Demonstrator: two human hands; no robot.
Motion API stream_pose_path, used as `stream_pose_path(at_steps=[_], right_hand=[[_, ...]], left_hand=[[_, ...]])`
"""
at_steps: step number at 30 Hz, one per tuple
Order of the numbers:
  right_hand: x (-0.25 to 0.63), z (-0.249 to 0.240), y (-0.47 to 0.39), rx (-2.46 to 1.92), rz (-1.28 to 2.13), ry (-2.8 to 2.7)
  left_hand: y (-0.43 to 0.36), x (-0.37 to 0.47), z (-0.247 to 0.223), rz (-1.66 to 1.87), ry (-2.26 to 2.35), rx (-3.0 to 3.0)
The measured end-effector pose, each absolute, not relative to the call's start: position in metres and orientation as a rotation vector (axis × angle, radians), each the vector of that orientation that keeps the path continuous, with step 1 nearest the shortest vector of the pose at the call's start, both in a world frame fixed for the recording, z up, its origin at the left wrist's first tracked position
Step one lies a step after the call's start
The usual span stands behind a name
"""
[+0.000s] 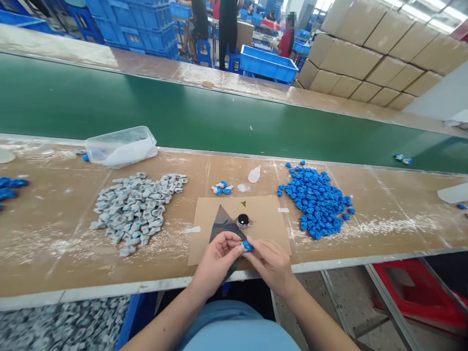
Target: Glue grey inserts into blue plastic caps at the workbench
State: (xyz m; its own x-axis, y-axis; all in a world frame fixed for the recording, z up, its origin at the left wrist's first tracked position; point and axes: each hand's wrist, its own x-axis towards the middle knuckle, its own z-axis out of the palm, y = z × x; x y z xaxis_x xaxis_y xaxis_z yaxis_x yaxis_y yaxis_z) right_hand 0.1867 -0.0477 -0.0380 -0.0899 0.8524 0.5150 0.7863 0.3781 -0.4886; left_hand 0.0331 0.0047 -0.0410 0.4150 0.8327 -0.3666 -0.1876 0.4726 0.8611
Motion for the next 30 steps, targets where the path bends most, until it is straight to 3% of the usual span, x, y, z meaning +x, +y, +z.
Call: stream_pose_path(at_steps=[19,26,30], right_hand=[[0.193,-0.046,-0.055,-1.361,0.136,-1.933],[0.293,-0.053,-0.057,-2.027,-0.300,-1.609],[0.323,-0.070,-0.060,-2.291,-0.296,-1.473]], left_hand=[[-0.007,0.031,-0.042,0.700,1.000,0.866],[0.069,0.008,-0.049,0.911,1.180,1.206],[0.109,0.015,-0.055,0.985,1.337,1.532]])
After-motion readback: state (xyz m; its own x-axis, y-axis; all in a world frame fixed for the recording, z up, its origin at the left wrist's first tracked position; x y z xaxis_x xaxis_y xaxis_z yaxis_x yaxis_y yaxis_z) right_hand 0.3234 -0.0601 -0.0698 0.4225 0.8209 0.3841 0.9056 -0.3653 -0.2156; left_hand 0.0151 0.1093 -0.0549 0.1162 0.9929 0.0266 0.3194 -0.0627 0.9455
